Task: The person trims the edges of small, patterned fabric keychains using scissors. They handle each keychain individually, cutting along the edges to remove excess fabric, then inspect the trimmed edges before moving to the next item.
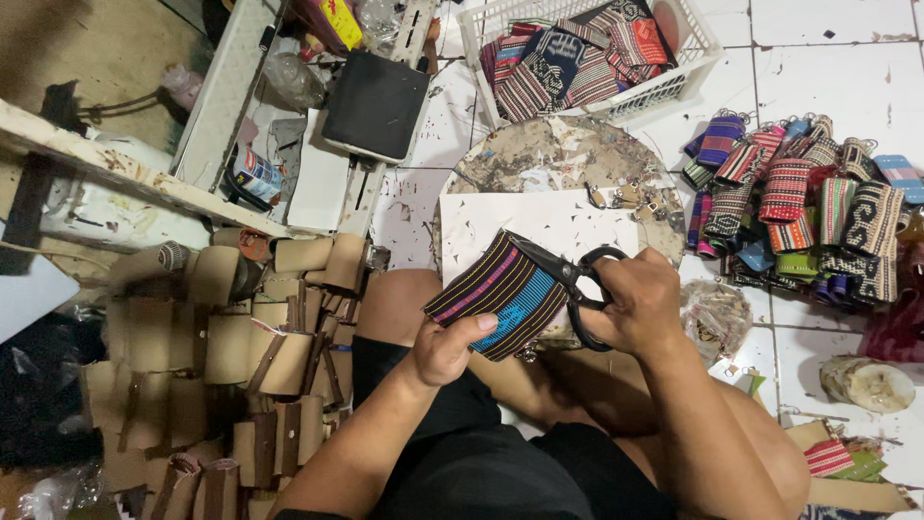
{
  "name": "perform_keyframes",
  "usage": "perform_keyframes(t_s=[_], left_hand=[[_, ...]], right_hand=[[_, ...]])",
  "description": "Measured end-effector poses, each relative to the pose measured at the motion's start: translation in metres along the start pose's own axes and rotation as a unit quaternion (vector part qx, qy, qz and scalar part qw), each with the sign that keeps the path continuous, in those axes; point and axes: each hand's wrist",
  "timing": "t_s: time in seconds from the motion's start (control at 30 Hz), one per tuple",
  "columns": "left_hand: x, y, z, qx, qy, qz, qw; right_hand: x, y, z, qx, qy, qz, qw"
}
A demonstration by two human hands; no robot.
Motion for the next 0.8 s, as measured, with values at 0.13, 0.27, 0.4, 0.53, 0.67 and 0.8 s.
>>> perform_keyframes(t_s=[0.13, 0.27, 0.4, 0.53, 0.67, 0.8], left_hand=[[0.001, 0.002, -0.001, -0.008, 0.004, 0.010, 1.000], [0.003, 0.003, -0.002, -0.003, -0.001, 0.016, 1.000], [0.012, -0.001, 0.008, -0.009, -0.009, 0.005, 1.000], [0.026, -0.006, 0.018, -0.006, -0.005, -0.024, 1.000], [0.030, -0.007, 0.020, 0.012, -0.020, -0.033, 0.999], [0.017, -0.002, 0.010, 0.020, -0.049, -0.036, 0.998]], right_hand=[[0.001, 0.005, 0.006, -0.004, 0.019, -0.003, 1.000], [0.005, 0.011, 0.013, 0.002, 0.004, -0.008, 1.000], [0.004, 0.011, 0.012, 0.010, -0.006, -0.005, 1.000], [-0.008, -0.012, -0.014, -0.044, 0.005, -0.010, 0.999], [0.005, 0.000, 0.004, -0.194, 0.134, 0.005, 0.972], [-0.005, 0.009, 0.032, -0.268, 0.355, 0.003, 0.895]])
Point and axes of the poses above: each hand's wrist, its own y-axis towards the middle knuckle, its own x-axis out of the back of the hand, z = x × y, and after that the axes turned 4 degrees about y, right-handed
